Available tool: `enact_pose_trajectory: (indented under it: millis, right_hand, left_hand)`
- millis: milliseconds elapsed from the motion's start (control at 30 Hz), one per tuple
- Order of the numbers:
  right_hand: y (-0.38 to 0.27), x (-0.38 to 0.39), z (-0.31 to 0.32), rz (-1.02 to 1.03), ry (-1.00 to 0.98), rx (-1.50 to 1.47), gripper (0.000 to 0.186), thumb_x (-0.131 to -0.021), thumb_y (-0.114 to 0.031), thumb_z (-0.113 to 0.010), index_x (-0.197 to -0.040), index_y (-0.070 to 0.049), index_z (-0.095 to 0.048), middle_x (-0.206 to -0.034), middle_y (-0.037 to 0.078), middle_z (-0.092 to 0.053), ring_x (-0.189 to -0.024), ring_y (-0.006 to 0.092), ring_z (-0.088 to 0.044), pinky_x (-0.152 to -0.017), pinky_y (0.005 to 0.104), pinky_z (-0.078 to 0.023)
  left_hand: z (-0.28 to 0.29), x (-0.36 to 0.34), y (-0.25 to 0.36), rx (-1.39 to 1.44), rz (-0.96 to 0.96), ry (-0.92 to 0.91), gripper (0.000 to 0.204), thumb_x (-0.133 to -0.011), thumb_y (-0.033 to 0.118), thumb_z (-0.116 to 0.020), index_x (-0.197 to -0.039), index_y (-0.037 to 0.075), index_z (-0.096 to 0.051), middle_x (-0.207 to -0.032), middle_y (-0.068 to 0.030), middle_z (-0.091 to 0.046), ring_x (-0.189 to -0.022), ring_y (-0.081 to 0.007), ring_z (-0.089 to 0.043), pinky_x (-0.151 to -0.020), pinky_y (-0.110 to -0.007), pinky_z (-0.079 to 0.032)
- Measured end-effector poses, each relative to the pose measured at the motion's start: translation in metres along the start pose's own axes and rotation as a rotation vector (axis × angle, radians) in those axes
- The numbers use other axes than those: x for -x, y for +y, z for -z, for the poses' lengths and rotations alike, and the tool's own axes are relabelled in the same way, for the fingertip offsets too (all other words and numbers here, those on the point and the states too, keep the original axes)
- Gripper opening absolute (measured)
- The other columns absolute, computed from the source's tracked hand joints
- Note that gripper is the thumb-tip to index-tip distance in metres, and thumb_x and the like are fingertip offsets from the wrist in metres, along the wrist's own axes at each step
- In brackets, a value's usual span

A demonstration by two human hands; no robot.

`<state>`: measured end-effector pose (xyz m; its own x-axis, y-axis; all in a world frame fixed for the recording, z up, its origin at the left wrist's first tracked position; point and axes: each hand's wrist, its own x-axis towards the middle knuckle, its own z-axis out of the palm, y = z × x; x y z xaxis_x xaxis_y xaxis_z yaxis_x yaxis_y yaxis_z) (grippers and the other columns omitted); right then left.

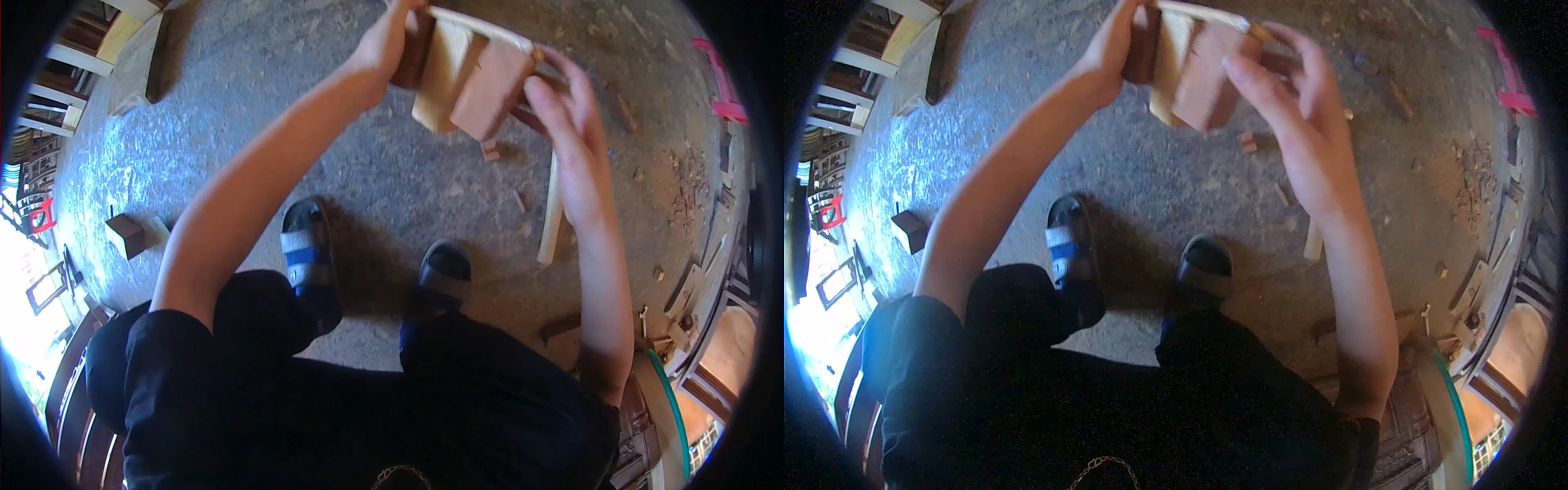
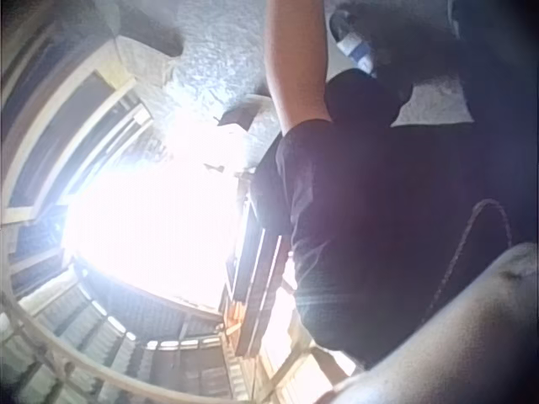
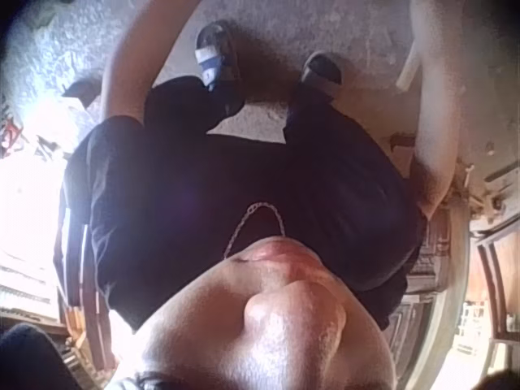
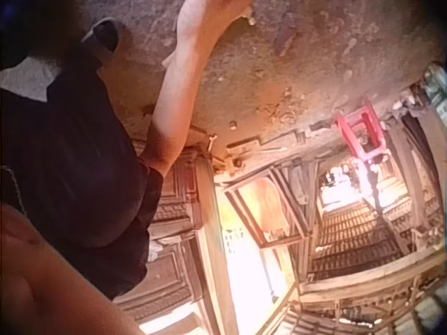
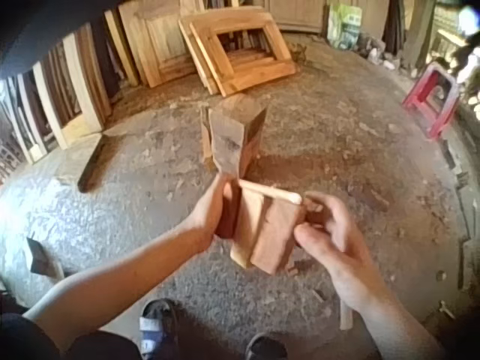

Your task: Assemble and hammer small wooden blocks and components on the floor.

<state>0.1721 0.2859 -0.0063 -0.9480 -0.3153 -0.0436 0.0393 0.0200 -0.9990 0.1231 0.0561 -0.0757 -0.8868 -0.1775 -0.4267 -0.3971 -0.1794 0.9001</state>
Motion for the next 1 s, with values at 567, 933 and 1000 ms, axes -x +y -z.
enact_pose_trajectory:
  millis: [567,933,1000]
  right_hand:
    - [-0.044,-0.101,0.026,-0.088,0.004,0.106,0.055,-0.091,-0.035,-0.079,-0.135,-0.008,-0.062,-0.12,0.006,-0.067,-0.114,0.0199,-0.062,-0.099,0.0318,-0.048]
    - [-0.12,-0.258,0.016,0.249,-0.105,0.45,0.047,-0.094,-0.034,-0.074,-0.137,-0.018,-0.063,-0.129,-0.001,-0.064,-0.123,0.0142,-0.057,-0.104,0.0355,-0.044]
    - [-0.106,-0.262,0.021,0.279,-0.099,0.448,0.046,-0.094,-0.033,-0.074,-0.137,-0.018,-0.064,-0.131,0.0,-0.065,-0.124,0.0142,-0.057,-0.105,0.0361,-0.043]
  left_hand:
    - [0.03,-0.007,0.107,-0.412,-0.3,-0.277,0.074,-0.094,0.064,-0.066,-0.139,0.006,-0.059,-0.129,-0.0124,-0.066,-0.121,-0.0245,-0.063,-0.101,-0.044,-0.052]
    - [0.058,-0.084,0.238,-0.414,-0.464,-0.342,0.068,-0.105,0.054,-0.057,-0.149,0.004,-0.049,-0.139,-0.013,-0.06,-0.128,-0.0236,-0.057,-0.105,-0.039,-0.046]
    - [0.059,-0.08,0.238,-0.5,-0.434,-0.346,0.072,-0.104,0.056,-0.055,-0.152,0.003,-0.045,-0.148,-0.0143,-0.054,-0.136,-0.025,-0.053,-0.111,-0.04,-0.043]
